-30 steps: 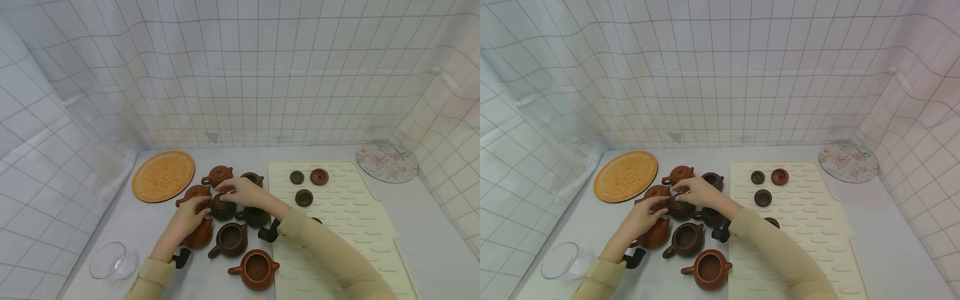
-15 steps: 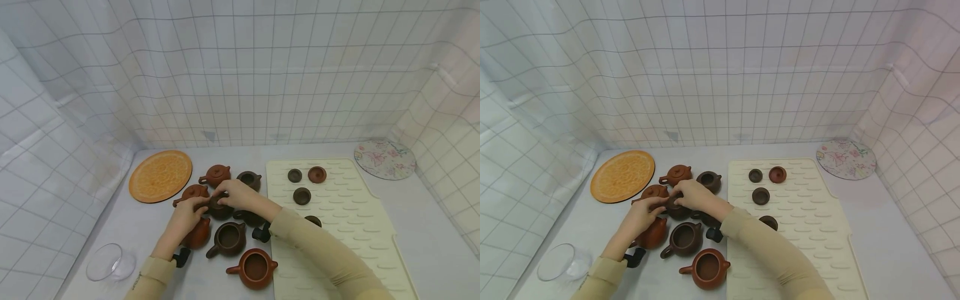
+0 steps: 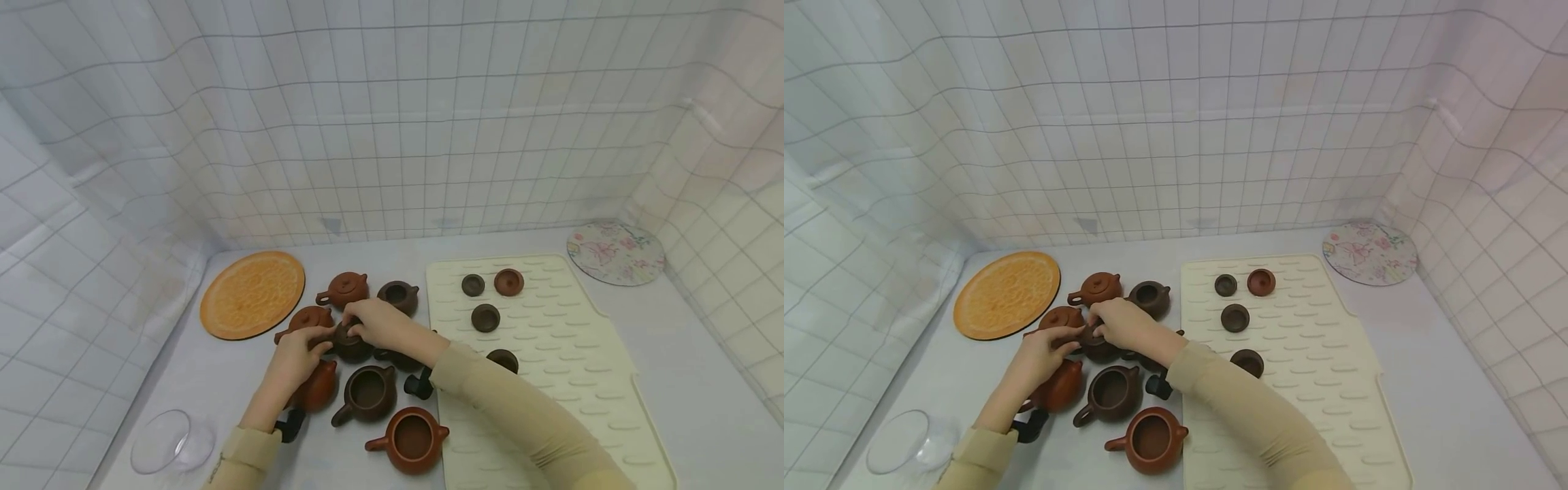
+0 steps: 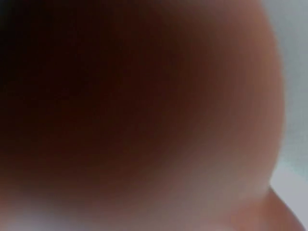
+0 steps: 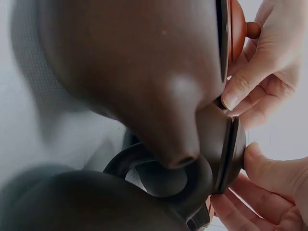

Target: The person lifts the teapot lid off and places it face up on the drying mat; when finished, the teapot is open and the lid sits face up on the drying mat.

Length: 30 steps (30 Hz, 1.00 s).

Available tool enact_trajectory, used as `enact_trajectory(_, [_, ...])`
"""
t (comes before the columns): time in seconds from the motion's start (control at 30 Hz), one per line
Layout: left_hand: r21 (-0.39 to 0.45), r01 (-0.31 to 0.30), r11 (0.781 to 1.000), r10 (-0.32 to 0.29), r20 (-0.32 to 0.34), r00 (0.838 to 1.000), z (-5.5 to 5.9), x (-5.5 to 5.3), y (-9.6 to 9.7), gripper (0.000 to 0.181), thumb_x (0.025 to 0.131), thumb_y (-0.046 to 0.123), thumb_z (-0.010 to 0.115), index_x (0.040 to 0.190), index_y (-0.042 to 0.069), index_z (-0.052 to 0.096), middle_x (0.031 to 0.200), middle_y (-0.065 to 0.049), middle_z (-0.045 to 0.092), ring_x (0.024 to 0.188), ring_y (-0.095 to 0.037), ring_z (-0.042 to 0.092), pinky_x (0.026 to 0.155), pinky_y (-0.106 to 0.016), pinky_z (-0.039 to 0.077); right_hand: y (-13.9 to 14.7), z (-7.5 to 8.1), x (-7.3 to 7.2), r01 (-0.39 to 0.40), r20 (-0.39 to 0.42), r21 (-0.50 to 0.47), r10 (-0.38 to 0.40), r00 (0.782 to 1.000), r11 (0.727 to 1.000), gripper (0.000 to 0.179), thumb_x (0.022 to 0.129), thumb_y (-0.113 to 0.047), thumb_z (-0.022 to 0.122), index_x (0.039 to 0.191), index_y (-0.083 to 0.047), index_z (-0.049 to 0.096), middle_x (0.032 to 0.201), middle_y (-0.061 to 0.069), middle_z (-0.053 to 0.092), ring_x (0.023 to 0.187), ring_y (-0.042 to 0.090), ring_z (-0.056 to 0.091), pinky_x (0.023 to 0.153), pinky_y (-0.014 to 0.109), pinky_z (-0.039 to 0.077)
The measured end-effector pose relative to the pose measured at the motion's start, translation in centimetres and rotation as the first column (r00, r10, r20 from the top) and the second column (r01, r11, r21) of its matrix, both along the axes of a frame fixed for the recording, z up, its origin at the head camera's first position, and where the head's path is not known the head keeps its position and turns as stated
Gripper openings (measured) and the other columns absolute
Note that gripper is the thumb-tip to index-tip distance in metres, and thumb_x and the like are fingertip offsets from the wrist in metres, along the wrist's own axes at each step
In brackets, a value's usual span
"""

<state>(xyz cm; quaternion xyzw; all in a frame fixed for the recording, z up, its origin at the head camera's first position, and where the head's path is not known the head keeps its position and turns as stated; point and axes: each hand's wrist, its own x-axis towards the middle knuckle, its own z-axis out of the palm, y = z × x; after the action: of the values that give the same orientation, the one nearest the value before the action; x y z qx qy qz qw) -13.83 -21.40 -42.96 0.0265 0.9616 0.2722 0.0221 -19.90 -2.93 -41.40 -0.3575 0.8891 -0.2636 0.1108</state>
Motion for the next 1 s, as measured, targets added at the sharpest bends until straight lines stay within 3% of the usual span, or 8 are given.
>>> enact_trajectory(0.27, [0.006,-0.005,1.000,0.005,0.011,1.000,0.1,0.2,0.1,0.031,0.091,0.006,0.068,0.122,0.003,0.069,0.117,-0.016,0.071,0.097,-0.024,0.067,0.078,-0.041,0.055,0.7,0.0,0.0,0.063,0.097,-0.105,-0.053,0.994,0.992,0.017,0.097,-0.017,0.064,0.113,-0.013,0.068,0.115,0.004,0.070,0.100,0.015,0.066,0.080,0.023,0.052])
enact_trajectory(0.43, [0.001,0.009,1.000,-0.009,0.006,1.000,0.2,0.2,0.1,0.031,0.091,0.005,0.068,0.123,0.004,0.069,0.118,-0.017,0.071,0.101,-0.026,0.067,0.081,-0.043,0.055,1.7,0.0,-0.1,0.145,0.201,-0.202,-0.104,0.974,0.969,0.020,0.096,-0.022,0.065,0.115,-0.014,0.068,0.118,0.003,0.070,0.108,0.019,0.065,0.089,0.031,0.053])
enact_trajectory(0.53, [0.000,0.016,1.000,-0.016,-0.004,1.000,0.2,0.2,0.1,0.032,0.091,0.005,0.068,0.123,0.005,0.069,0.118,-0.017,0.070,0.102,-0.027,0.067,0.082,-0.044,0.056,2.5,0.0,-0.4,0.186,0.294,-0.261,-0.106,0.950,0.947,0.020,0.096,-0.023,0.065,0.114,-0.014,0.069,0.119,0.003,0.069,0.113,0.021,0.064,0.092,0.033,0.053])
enact_trajectory(0.63, [0.008,0.018,1.000,-0.017,-0.014,1.000,0.1,0.2,0.1,0.032,0.090,0.004,0.068,0.122,0.005,0.069,0.118,-0.016,0.071,0.106,-0.030,0.067,0.087,-0.047,0.055,3.7,-0.2,-0.5,0.241,0.439,-0.334,-0.076,0.895,0.912,0.022,0.097,-0.023,0.064,0.116,-0.012,0.068,0.122,0.006,0.068,0.116,0.021,0.063,0.093,0.032,0.054])
enact_trajectory(0.8, [0.016,0.017,1.000,-0.016,-0.018,1.000,0.1,0.2,0.1,0.032,0.090,0.004,0.069,0.122,0.004,0.070,0.118,-0.016,0.071,0.108,-0.032,0.067,0.090,-0.049,0.054,6.1,-0.6,-0.5,0.377,0.680,-0.463,0.049,0.731,0.802,0.030,0.100,-0.016,0.058,0.125,-0.001,0.060,0.129,0.016,0.061,0.111,0.021,0.065,0.095,0.034,0.054])
enact_trajectory(0.9, [0.009,0.014,1.000,-0.014,-0.020,1.000,0.0,0.1,0.1,0.031,0.090,0.005,0.069,0.122,0.005,0.070,0.118,-0.016,0.071,0.108,-0.032,0.067,0.088,-0.049,0.055,7.6,-1.1,-0.5,0.428,0.739,-0.515,0.133,0.660,0.743,0.031,0.103,-0.013,0.052,0.129,0.003,0.054,0.132,0.019,0.056,0.110,0.020,0.066,0.097,0.036,0.054])
enact_trajectory(1.0, [0.009,0.011,1.000,-0.011,-0.021,1.000,0.0,0.1,0.0,0.031,0.090,0.005,0.069,0.122,0.005,0.070,0.118,-0.017,0.071,0.106,-0.031,0.067,0.086,-0.047,0.055,8.9,-1.4,-0.4,0.478,0.778,-0.532,0.180,0.603,0.699,0.030,0.104,-0.011,0.046,0.130,0.004,0.050,0.133,0.021,0.054,0.111,0.023,0.067,0.098,0.037,0.053])
